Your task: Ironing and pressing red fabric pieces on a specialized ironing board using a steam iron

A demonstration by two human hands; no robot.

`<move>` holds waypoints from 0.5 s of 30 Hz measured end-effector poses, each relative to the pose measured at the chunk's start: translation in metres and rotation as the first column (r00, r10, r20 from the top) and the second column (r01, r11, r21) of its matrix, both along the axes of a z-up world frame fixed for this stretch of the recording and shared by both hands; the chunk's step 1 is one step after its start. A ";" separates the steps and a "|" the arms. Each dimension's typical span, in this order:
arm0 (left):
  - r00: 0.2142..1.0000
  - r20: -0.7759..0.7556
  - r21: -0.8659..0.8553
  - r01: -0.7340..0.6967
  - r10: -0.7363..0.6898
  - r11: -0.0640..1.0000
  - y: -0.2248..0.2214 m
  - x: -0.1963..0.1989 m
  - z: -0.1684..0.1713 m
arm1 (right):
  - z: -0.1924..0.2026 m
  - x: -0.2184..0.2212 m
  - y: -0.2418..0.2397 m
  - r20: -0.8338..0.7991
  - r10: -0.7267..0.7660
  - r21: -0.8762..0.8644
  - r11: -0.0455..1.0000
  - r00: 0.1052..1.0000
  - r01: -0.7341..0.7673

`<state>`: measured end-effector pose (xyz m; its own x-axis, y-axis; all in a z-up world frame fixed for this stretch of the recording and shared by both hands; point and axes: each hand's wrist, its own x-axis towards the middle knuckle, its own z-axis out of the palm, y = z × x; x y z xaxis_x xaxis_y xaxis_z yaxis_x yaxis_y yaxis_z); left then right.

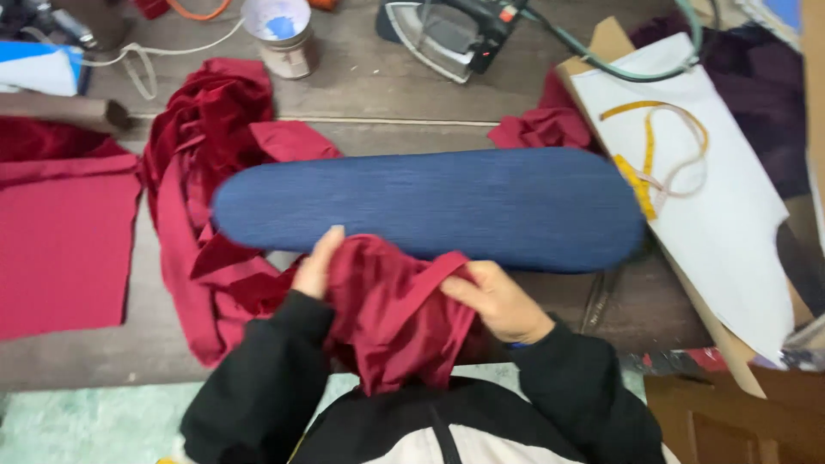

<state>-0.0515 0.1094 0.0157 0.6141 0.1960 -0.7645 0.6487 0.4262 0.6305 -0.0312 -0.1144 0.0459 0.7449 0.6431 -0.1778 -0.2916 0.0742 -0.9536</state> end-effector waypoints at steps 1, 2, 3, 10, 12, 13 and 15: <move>0.993 -0.035 0.041 0.114 -0.113 0.993 -0.008 -0.001 0.004 | -0.004 0.003 -0.005 0.021 -0.029 -0.016 0.999 0.999 0.030; 0.972 -0.077 0.074 0.228 -0.222 0.971 -0.016 -0.001 0.007 | -0.007 0.007 -0.011 0.042 -0.058 -0.032 0.998 0.997 0.059; 0.975 -0.087 0.077 0.210 -0.204 0.975 -0.012 -0.008 -0.035 | -0.011 0.009 -0.017 0.033 -0.040 -0.027 0.999 0.999 0.041; 0.513 0.397 0.143 0.785 -0.761 0.603 0.044 -0.057 -0.046 | -0.050 0.037 -0.080 -0.144 -0.359 0.411 0.826 0.922 0.386; 0.414 0.360 0.236 0.827 -0.836 0.511 0.065 -0.065 -0.046 | -0.042 0.047 -0.086 -0.145 -0.309 0.453 0.824 0.940 0.341; 0.417 0.486 0.379 0.691 -0.768 0.615 0.075 -0.070 -0.056 | -0.044 0.050 -0.087 -0.137 -0.303 0.469 0.819 0.943 0.331; 0.388 0.603 0.490 0.509 -0.697 0.707 0.096 -0.072 -0.037 | -0.048 0.058 -0.087 -0.126 -0.291 0.488 0.814 0.948 0.315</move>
